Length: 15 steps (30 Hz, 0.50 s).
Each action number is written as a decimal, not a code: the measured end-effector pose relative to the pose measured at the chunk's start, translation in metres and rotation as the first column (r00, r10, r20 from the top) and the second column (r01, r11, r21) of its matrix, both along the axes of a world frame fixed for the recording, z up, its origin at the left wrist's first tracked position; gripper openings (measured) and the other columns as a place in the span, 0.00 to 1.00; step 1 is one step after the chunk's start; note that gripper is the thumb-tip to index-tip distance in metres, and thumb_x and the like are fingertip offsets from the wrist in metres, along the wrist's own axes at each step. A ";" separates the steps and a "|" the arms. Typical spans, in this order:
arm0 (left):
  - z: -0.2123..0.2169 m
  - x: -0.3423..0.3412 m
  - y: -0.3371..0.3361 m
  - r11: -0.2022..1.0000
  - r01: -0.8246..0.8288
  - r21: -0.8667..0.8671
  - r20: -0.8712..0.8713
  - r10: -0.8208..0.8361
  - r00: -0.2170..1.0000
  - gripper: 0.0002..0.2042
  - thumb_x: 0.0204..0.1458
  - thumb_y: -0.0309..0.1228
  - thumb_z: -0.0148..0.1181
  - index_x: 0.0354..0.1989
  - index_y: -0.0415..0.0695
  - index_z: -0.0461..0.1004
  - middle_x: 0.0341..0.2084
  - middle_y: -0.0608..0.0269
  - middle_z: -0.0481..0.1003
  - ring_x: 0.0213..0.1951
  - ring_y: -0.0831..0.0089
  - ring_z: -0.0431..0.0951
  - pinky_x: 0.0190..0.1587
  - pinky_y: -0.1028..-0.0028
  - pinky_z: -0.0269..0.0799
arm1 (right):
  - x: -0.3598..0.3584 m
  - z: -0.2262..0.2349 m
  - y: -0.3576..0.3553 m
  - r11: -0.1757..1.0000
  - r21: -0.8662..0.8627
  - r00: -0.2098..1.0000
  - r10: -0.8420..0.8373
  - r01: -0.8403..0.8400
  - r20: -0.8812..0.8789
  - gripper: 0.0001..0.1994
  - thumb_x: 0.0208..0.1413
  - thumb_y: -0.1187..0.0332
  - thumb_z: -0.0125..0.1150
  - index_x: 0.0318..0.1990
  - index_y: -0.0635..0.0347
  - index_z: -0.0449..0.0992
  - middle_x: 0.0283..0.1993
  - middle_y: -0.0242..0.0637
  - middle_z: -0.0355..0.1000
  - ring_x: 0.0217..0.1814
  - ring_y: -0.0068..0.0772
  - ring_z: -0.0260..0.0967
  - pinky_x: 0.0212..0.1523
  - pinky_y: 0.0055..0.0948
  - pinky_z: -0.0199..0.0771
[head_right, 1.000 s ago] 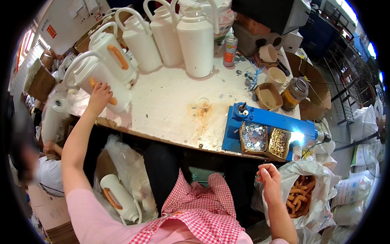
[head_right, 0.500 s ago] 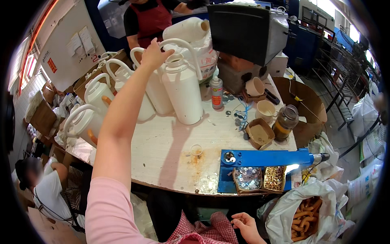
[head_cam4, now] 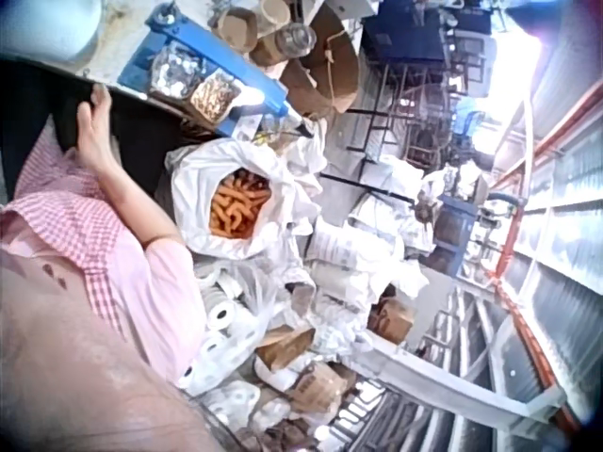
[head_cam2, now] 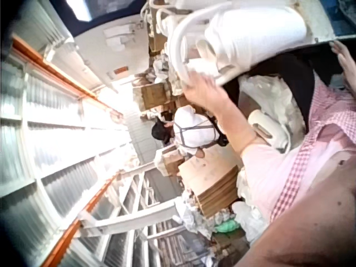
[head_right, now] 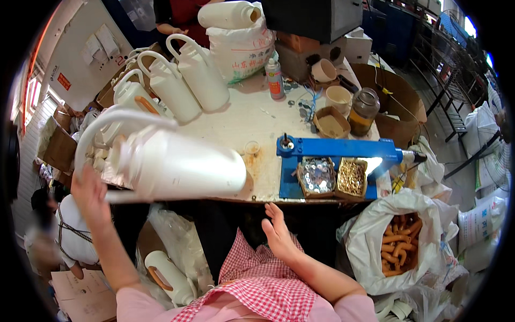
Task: The person attaches handles to plastic carafe bodies, fits internal components and screw caps, and places the assembled carafes aside at an assembly workstation.
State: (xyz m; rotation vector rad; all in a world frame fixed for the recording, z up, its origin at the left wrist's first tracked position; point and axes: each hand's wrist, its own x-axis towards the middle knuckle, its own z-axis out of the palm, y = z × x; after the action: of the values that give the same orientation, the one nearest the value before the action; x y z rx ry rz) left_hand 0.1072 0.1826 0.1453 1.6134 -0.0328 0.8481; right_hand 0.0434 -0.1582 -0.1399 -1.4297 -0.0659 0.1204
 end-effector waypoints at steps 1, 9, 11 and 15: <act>0.004 -0.039 0.011 0.995 0.077 -0.070 -0.021 -0.078 0.997 0.05 0.65 0.30 0.56 0.38 0.43 0.70 0.18 0.79 0.57 0.16 0.90 0.53 0.16 0.85 0.46 | 0.001 -0.001 0.012 0.996 0.083 0.996 -0.008 0.015 -0.086 0.33 0.74 0.51 0.41 0.75 0.65 0.44 0.77 0.51 0.49 0.79 0.44 0.49 0.77 0.40 0.45; -0.126 -0.130 0.010 0.776 -0.282 0.564 -0.220 0.471 0.854 0.17 0.61 0.26 0.58 0.58 0.39 0.68 0.41 0.59 0.75 0.45 0.71 0.74 0.49 0.72 0.71 | -0.054 0.003 -0.051 0.947 0.082 0.839 -0.233 0.310 -0.491 0.20 0.68 0.57 0.58 0.49 0.70 0.78 0.38 0.34 0.77 0.35 0.22 0.71 0.37 0.27 0.73; -0.155 -0.128 -0.042 0.751 -0.071 0.657 -0.228 0.287 0.931 0.19 0.59 0.24 0.58 0.59 0.38 0.69 0.49 0.54 0.75 0.60 0.63 0.70 0.63 0.63 0.64 | -0.070 -0.006 -0.094 0.971 -0.023 0.822 -0.214 0.238 -0.528 0.20 0.68 0.57 0.57 0.51 0.71 0.77 0.40 0.36 0.78 0.37 0.25 0.73 0.40 0.28 0.74; -0.195 -0.123 -0.074 0.864 0.232 0.448 -0.492 0.021 0.870 0.18 0.61 0.26 0.54 0.59 0.37 0.69 0.56 0.53 0.71 0.64 0.60 0.67 0.67 0.60 0.59 | -0.082 0.013 -0.146 0.861 -0.508 0.901 -0.245 0.032 -0.359 0.18 0.61 0.58 0.64 0.46 0.66 0.78 0.36 0.40 0.79 0.35 0.33 0.76 0.38 0.33 0.75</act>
State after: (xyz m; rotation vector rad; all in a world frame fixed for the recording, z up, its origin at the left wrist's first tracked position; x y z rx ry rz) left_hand -0.0155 0.1089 -0.0493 2.2567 0.0137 0.3290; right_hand -0.0387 -0.3045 -0.1270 -1.8862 0.4537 0.3357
